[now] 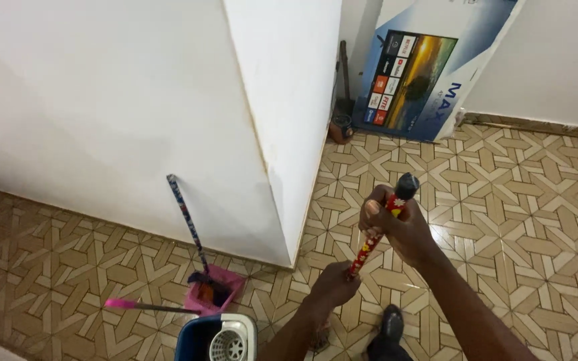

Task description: The recorder is mopping the tiled floor and using a spin mop bucket to rinse and wring the mop.

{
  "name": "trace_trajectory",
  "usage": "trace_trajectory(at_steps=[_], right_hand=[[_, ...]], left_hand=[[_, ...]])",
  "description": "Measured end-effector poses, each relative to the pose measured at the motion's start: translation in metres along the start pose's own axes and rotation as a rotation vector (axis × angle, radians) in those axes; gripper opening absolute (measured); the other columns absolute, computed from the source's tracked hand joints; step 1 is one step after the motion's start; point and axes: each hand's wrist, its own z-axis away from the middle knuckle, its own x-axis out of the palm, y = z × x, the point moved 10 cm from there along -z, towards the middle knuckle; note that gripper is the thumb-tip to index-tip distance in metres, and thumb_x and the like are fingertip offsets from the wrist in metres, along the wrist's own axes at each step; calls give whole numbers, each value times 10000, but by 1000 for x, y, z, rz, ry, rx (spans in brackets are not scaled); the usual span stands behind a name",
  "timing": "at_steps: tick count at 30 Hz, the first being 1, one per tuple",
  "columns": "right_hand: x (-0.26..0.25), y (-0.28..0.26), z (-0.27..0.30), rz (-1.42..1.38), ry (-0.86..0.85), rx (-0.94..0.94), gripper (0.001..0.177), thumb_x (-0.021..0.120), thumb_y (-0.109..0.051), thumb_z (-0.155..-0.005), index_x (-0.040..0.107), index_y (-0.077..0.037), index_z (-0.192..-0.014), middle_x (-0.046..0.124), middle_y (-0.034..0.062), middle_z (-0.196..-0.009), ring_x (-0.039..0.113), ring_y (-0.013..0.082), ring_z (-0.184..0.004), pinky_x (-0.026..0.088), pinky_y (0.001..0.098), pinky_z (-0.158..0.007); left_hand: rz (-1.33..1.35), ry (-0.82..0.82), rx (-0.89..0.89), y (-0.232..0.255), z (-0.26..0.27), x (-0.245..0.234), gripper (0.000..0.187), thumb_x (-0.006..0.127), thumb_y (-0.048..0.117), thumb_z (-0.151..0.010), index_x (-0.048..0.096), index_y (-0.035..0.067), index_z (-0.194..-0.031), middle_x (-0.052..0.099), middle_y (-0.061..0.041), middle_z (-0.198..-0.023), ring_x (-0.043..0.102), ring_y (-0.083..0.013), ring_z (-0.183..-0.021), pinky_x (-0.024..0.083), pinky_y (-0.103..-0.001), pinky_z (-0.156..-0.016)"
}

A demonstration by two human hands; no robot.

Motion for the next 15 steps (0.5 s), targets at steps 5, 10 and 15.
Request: trace_trajectory(at_steps=[5, 10, 15], right_hand=[[-49, -1, -31, -27, -29, -2, 347, 644, -336, -1018, 481, -112, -809, 463, -2, -659, 465, 125, -594, 447, 345, -604], [-143, -17, -74, -86, -10, 22, 388, 578, -316, -1048, 469, -91, -751, 441, 28, -623, 463, 152, -545, 422, 350, -562], [-249, -28, -107, -165, -56, 47, 476, 556, -305, -1095, 440, -92, -685, 392, 27, -569, 404, 148, -501, 385, 348, -525]], left_hand=[[3, -31, 97, -28, -57, 23, 270, 585, 278, -1037, 552, 30, -936, 521, -106, -728, 500, -249, -672, 473, -435, -681], [-82, 31, -146, -3, -135, 36, 157, 522, 231, -985, 528, 102, -896, 505, -73, -663, 494, -266, -630, 426, -464, -654], [16, 99, -280, 34, -224, 57, 290, 592, 210, -938, 508, 57, -707, 480, -113, -611, 464, -274, -599, 390, -476, -637]])
